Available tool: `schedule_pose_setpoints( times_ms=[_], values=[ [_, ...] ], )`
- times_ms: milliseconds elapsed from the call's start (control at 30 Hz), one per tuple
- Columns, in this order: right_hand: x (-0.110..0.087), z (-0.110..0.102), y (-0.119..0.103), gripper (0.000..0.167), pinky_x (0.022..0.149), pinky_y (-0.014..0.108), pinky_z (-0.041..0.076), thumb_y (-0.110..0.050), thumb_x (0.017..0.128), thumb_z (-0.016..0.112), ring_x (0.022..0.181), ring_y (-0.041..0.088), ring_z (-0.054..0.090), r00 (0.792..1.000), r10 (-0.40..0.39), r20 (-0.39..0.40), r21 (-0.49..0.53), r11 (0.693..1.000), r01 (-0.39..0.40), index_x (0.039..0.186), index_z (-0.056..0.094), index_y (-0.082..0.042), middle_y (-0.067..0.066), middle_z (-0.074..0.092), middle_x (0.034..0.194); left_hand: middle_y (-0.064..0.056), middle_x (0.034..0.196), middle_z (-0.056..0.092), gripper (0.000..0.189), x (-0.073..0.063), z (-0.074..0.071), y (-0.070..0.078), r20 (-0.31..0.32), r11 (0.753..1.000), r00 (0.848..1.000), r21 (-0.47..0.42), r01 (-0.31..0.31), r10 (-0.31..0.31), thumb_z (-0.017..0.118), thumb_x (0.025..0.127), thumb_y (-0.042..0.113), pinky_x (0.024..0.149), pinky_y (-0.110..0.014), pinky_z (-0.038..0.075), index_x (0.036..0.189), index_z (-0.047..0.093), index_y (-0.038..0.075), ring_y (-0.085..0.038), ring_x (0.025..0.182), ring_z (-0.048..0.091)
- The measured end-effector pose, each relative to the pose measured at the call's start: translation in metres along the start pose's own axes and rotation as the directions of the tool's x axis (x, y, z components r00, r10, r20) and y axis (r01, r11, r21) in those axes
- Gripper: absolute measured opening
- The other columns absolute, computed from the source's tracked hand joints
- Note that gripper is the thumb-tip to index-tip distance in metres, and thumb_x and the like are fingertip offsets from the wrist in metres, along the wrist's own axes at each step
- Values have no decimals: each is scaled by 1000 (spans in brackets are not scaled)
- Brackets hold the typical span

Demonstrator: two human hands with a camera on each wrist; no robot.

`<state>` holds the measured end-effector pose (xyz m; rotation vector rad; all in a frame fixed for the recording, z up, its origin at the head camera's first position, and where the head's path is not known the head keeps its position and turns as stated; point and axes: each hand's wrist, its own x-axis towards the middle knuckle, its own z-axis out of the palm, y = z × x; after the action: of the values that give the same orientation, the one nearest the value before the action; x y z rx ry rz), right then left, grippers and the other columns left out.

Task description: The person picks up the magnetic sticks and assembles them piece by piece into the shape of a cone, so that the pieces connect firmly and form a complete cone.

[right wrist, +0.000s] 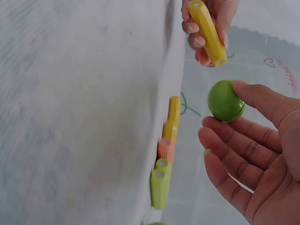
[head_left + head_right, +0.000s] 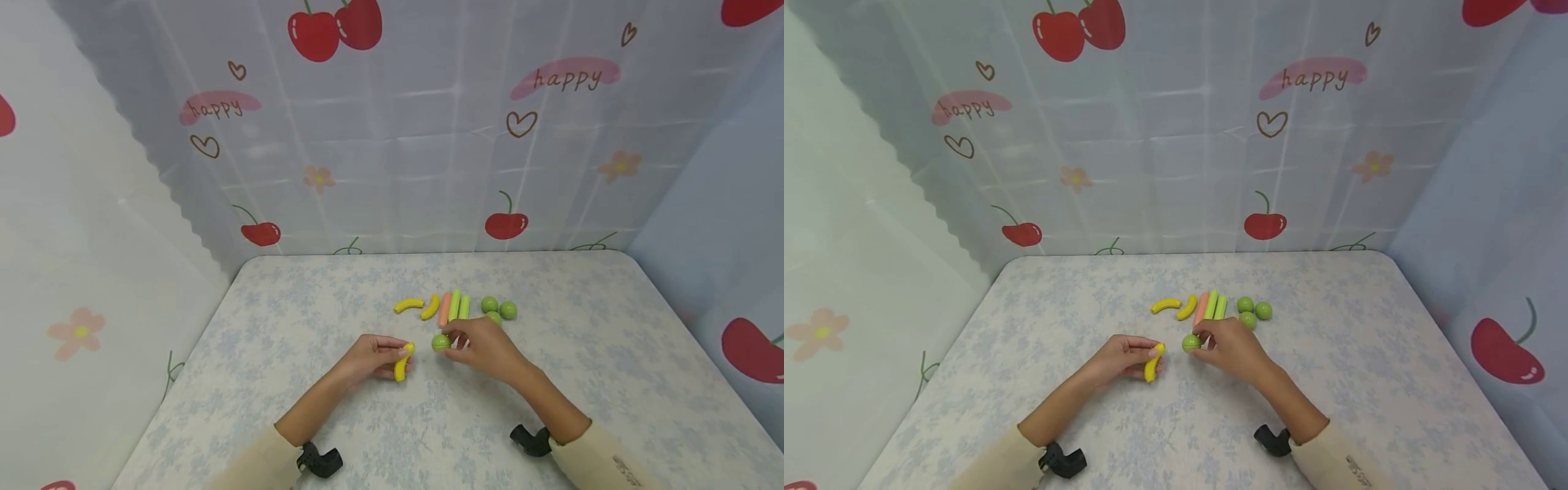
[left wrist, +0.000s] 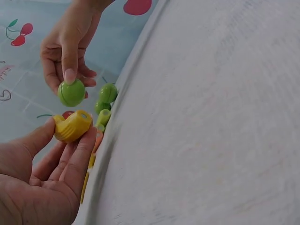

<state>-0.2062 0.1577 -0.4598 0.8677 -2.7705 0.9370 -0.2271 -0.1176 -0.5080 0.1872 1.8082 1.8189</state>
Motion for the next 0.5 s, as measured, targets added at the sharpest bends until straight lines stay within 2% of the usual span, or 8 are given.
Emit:
schedule_pose_setpoints(
  times_ms=[167, 500],
  values=[
    [6, 8, -8, 30, 62, 20, 52, -21, 83, 87, 73, 8, 67, 1000, -20, -15, -6, 1000, 20, 108, 75, -9, -3, 75, 95, -19, 106, 75, 30, 0, 2, -7, 20, 999, 1000, -41, -9, 9, 72, 97, 18, 79, -38, 61, 120, 72, -1, -26, 94, 75],
    [5, 16, -11, 29, 63, 20, 52, -17, 85, 85, 75, 10, 67, 1000, -3, 21, 40, 999, 2, 110, 74, -7, 1, 75, 99, -19, 103, 75, 33, 2, 10, -16, 57, 996, 998, -92, -9, 14, 72, 97, 19, 79, -38, 61, 123, 68, -1, -25, 92, 75]
  ],
)
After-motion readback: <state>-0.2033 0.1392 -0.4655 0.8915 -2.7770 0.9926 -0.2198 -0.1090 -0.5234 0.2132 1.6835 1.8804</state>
